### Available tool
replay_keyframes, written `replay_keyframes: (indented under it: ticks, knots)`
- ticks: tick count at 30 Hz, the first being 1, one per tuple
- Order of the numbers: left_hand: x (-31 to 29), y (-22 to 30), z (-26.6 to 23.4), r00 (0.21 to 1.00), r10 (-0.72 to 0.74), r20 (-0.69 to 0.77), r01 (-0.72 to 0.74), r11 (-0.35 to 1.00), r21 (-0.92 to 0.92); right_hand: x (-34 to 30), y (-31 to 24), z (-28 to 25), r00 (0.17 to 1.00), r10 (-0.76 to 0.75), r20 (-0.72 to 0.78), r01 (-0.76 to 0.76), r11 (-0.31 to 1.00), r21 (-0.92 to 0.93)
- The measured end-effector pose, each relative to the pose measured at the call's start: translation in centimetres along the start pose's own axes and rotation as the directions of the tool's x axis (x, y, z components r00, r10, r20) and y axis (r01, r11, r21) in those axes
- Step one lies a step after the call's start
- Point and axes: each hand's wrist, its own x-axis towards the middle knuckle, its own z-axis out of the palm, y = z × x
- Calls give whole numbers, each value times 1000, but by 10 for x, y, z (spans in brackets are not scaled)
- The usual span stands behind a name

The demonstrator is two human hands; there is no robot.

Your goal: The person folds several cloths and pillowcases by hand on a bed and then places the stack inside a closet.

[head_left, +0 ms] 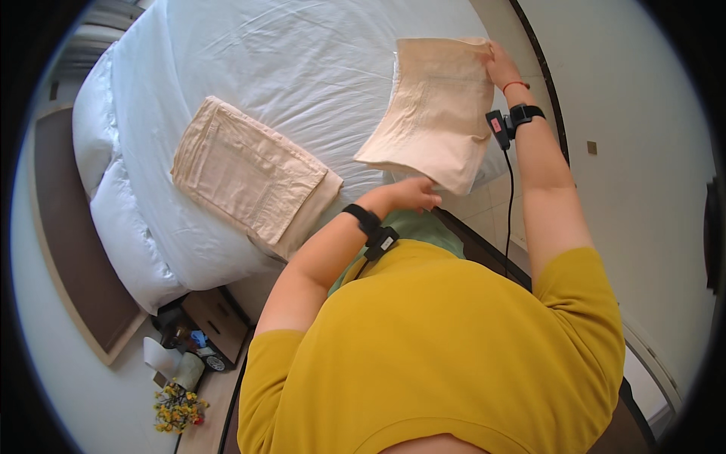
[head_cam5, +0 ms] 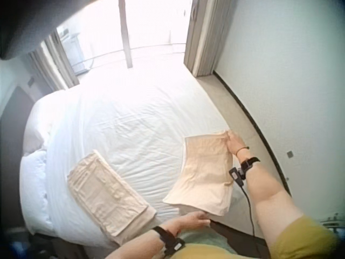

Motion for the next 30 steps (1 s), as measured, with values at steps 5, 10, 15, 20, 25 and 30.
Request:
replay_keyframes:
  ticks: [5,10,15,20,25,30]
  knots:
    - [40,-50,-18,971,95,-221,2,916,402,-77,20,80,937,303,175,-216,895,-391]
    - [24,-84,-61,863,412,-294,69,479,875,-206,-49,138,844,126,522,103,916,-388]
    - [19,-119,-57,957,110,-267,90,764,639,-221,-60,170,777,423,466,-214,874,-437]
    - [-19,-113,-55,971,-235,-49,239,920,309,-227,-22,211,717,550,428,-340,812,-474]
    - [-109,-155,-104,418,279,-865,345,832,435,-186,-111,243,481,450,753,-577,809,-115]
    - [-216,-234,-127,517,30,-856,687,582,435,-200,-236,267,240,159,958,-655,754,39]
